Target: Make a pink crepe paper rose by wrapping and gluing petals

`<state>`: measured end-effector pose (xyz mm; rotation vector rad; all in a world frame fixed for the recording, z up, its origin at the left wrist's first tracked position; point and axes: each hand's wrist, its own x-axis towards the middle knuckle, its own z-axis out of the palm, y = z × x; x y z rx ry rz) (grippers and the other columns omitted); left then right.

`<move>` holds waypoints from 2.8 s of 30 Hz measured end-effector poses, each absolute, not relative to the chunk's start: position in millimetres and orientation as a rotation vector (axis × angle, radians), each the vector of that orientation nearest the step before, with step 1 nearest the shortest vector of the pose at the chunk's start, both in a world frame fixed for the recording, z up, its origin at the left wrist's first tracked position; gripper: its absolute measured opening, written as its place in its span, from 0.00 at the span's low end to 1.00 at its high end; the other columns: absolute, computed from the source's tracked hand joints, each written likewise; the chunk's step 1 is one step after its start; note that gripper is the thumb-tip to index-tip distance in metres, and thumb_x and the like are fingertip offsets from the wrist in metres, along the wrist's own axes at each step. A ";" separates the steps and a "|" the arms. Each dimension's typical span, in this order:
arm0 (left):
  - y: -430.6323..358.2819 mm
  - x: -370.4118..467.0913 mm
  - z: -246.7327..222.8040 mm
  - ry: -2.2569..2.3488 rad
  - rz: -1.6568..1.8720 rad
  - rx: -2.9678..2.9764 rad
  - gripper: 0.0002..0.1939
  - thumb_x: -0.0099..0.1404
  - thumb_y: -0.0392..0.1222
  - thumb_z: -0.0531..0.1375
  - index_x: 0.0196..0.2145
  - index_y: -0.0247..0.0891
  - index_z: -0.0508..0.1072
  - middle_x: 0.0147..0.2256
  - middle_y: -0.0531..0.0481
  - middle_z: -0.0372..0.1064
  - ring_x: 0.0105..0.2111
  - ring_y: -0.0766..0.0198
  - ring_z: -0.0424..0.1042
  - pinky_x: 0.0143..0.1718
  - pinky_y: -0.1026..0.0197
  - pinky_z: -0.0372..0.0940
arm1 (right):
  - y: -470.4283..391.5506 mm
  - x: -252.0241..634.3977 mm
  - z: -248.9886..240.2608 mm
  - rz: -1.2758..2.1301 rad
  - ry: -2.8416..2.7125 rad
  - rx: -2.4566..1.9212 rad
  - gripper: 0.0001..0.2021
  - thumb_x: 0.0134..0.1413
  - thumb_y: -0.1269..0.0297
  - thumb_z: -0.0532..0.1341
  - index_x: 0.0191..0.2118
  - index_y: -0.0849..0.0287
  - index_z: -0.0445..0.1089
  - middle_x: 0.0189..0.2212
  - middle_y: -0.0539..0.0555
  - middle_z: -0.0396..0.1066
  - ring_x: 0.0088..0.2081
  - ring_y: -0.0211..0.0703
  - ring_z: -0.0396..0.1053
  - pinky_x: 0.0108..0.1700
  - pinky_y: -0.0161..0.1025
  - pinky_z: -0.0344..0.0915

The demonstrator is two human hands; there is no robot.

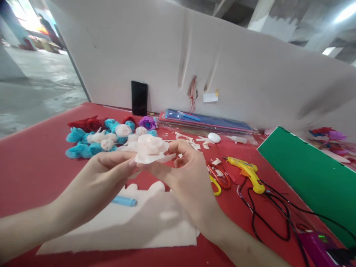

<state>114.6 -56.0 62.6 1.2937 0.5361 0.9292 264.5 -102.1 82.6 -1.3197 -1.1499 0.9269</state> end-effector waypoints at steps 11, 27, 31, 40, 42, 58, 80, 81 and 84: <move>-55.9 114.1 57.8 0.576 0.901 1.191 0.13 0.63 0.49 0.63 0.25 0.41 0.79 0.31 0.53 0.78 0.38 0.59 0.74 0.45 0.61 0.66 | -105.9 256.7 80.2 0.843 -1.188 -1.326 0.08 0.40 0.62 0.72 0.26 0.55 0.73 0.29 0.49 0.72 0.35 0.45 0.67 0.39 0.44 0.62; -60.7 110.9 55.9 0.595 0.975 1.333 0.09 0.64 0.46 0.63 0.29 0.43 0.81 0.26 0.56 0.76 0.26 0.69 0.69 0.24 0.70 0.61 | -110.8 240.1 65.9 0.815 -1.017 -1.186 0.09 0.40 0.66 0.72 0.32 0.47 0.79 0.24 0.43 0.69 0.28 0.35 0.65 0.30 0.33 0.62; -61.4 111.2 53.5 0.465 0.945 1.246 0.08 0.65 0.47 0.63 0.32 0.48 0.83 0.30 0.57 0.80 0.34 0.67 0.74 0.33 0.70 0.66 | -111.2 242.8 61.7 0.980 -0.968 -1.019 0.10 0.45 0.69 0.71 0.34 0.46 0.79 0.30 0.42 0.75 0.31 0.31 0.67 0.34 0.27 0.65; -60.2 112.9 53.9 0.411 0.811 1.155 0.09 0.66 0.47 0.62 0.40 0.49 0.83 0.40 0.55 0.81 0.46 0.60 0.74 0.50 0.63 0.66 | -111.7 247.3 68.3 1.077 -0.862 -0.991 0.14 0.35 0.74 0.73 0.31 0.51 0.76 0.28 0.41 0.74 0.31 0.31 0.67 0.34 0.26 0.65; -59.8 112.3 52.8 0.406 0.817 1.168 0.08 0.66 0.47 0.63 0.38 0.51 0.83 0.39 0.56 0.81 0.45 0.61 0.74 0.48 0.64 0.66 | -110.8 247.2 69.4 1.041 -0.827 -1.036 0.15 0.31 0.74 0.74 0.28 0.51 0.73 0.25 0.41 0.69 0.29 0.32 0.63 0.32 0.28 0.62; -52.0 108.5 71.1 0.575 1.044 1.525 0.11 0.60 0.36 0.64 0.20 0.44 0.79 0.25 0.57 0.77 0.26 0.65 0.71 0.27 0.67 0.66 | -110.7 252.9 76.6 1.060 -0.833 -1.129 0.15 0.30 0.69 0.75 0.30 0.53 0.76 0.25 0.44 0.65 0.30 0.35 0.59 0.31 0.31 0.59; -45.5 95.3 67.1 0.470 1.563 2.586 0.11 0.63 0.29 0.60 0.32 0.45 0.76 0.32 0.54 0.77 0.34 0.63 0.74 0.63 0.43 0.53 | -106.2 241.2 58.0 1.136 -0.831 -0.874 0.05 0.47 0.65 0.71 0.30 0.46 0.79 0.33 0.46 0.77 0.38 0.43 0.73 0.47 0.43 0.70; -45.9 95.4 66.5 0.472 1.552 2.581 0.11 0.63 0.28 0.60 0.33 0.45 0.76 0.32 0.55 0.76 0.34 0.64 0.73 0.64 0.43 0.52 | -105.7 240.8 57.9 1.132 -0.815 -0.881 0.05 0.47 0.65 0.72 0.30 0.45 0.79 0.34 0.47 0.77 0.39 0.44 0.73 0.47 0.43 0.70; -46.2 97.1 67.0 0.486 1.500 2.562 0.12 0.62 0.27 0.59 0.32 0.43 0.76 0.30 0.55 0.75 0.31 0.65 0.72 0.64 0.44 0.51 | -104.2 240.1 57.9 1.107 -0.783 -0.901 0.06 0.43 0.65 0.73 0.30 0.45 0.79 0.35 0.47 0.78 0.40 0.44 0.73 0.47 0.42 0.71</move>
